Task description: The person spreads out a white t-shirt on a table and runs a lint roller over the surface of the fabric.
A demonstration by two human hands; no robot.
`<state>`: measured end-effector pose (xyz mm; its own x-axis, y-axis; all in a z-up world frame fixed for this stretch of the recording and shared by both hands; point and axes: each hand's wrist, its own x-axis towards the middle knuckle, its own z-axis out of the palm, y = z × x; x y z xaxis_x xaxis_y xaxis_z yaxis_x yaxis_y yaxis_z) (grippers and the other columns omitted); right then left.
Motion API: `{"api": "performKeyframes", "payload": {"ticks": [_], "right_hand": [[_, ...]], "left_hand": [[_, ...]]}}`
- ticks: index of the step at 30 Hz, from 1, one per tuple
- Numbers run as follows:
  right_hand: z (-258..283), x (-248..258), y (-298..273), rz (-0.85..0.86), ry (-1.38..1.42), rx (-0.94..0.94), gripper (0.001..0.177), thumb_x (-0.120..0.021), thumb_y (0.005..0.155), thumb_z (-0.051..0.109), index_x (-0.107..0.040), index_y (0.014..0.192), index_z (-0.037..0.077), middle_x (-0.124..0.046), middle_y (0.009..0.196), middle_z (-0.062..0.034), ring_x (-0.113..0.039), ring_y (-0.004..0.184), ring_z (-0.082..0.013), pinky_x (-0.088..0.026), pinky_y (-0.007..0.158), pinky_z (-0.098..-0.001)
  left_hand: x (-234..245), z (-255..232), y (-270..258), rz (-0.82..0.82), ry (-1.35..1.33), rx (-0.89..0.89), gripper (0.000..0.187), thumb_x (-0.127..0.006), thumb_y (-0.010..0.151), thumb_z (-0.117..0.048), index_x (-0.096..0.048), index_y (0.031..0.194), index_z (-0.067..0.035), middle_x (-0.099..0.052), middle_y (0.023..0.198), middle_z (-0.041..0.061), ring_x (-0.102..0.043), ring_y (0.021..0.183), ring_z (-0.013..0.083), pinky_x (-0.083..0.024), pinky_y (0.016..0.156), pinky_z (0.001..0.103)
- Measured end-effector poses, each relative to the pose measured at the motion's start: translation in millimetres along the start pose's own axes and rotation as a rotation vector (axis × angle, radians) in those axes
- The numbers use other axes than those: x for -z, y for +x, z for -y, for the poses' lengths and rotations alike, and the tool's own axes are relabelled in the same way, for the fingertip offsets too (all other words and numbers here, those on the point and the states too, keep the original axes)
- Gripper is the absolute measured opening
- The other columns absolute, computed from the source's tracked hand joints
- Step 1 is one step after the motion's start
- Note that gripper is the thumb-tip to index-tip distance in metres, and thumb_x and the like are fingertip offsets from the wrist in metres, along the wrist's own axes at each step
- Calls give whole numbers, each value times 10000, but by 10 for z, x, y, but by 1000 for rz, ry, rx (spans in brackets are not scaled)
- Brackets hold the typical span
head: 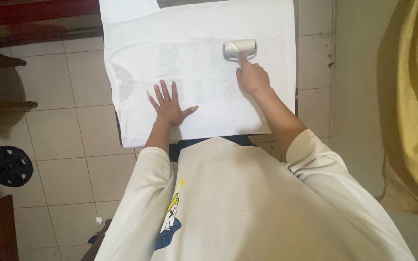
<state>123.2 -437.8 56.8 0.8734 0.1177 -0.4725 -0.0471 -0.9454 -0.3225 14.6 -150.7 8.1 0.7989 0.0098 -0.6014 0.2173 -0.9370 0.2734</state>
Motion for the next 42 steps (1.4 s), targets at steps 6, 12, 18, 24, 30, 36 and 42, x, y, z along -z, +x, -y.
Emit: {"api": "performKeyframes", "payload": {"ticks": [6, 12, 18, 24, 30, 36, 42], "right_hand": [[35, 68, 128, -12, 1, -14, 623, -524, 974, 250, -382, 1571, 141, -716, 1023, -267, -692, 978, -436, -547, 881, -545], [59, 85, 215, -29, 10, 10, 627, -537, 959, 227, -393, 1558, 111, -713, 1035, -275, -692, 989, -437, -547, 880, -546], [115, 147, 155, -18, 15, 2, 624, -523, 962, 225, -385, 1560, 115, -713, 1007, -272, -687, 953, -442, -542, 861, -545], [81, 163, 82, 38, -7, -28, 586, -517, 969, 221, -440, 1539, 111, -738, 1007, -249, -712, 964, -413, -558, 880, -529], [-33, -70, -23, 19, -43, 3, 636, -527, 948, 240, -390, 1558, 125, -716, 1018, -257, -692, 950, -432, -554, 830, -543], [-8, -108, -251, 57, 11, -42, 612, -498, 990, 254, -362, 1577, 145, -718, 983, -246, -694, 931, -433, -548, 825, -557], [-19, -111, -338, 47, 10, -29, 623, -510, 975, 244, -355, 1567, 125, -724, 928, -234, -715, 864, -407, -573, 765, -525]], "left_hand": [[22, 15, -7, -2, -10, -7, 1313, -617, 780, -817, 59, 1645, -97, 239, 1665, 276, 319, 1494, 462, 220, 1119, 709], [44, 13, -9, 16, 8, 0, 1301, -595, 795, -824, 69, 1646, -98, 256, 1661, 265, 322, 1496, 451, 209, 1130, 709], [28, -1, 0, 6, 10, 3, 1308, -591, 784, -831, 73, 1644, -104, 249, 1664, 260, 315, 1496, 454, 201, 1130, 706], [10, 18, 6, -8, -12, -4, 1319, -599, 768, -833, 62, 1650, -108, 242, 1668, 259, 309, 1502, 452, 202, 1132, 704], [-8, 25, 14, 9, 18, 0, 1319, -596, 783, -836, 73, 1644, -94, 255, 1657, 280, 329, 1487, 471, 217, 1112, 724], [9, -3, -15, 6, 0, 8, 1326, -610, 776, -823, 78, 1645, -97, 258, 1662, 271, 336, 1488, 460, 213, 1122, 712], [37, -41, 30, 44, 34, 29, 1341, -611, 773, -827, 113, 1634, -98, 282, 1649, 277, 353, 1476, 457, 217, 1115, 708]]}}
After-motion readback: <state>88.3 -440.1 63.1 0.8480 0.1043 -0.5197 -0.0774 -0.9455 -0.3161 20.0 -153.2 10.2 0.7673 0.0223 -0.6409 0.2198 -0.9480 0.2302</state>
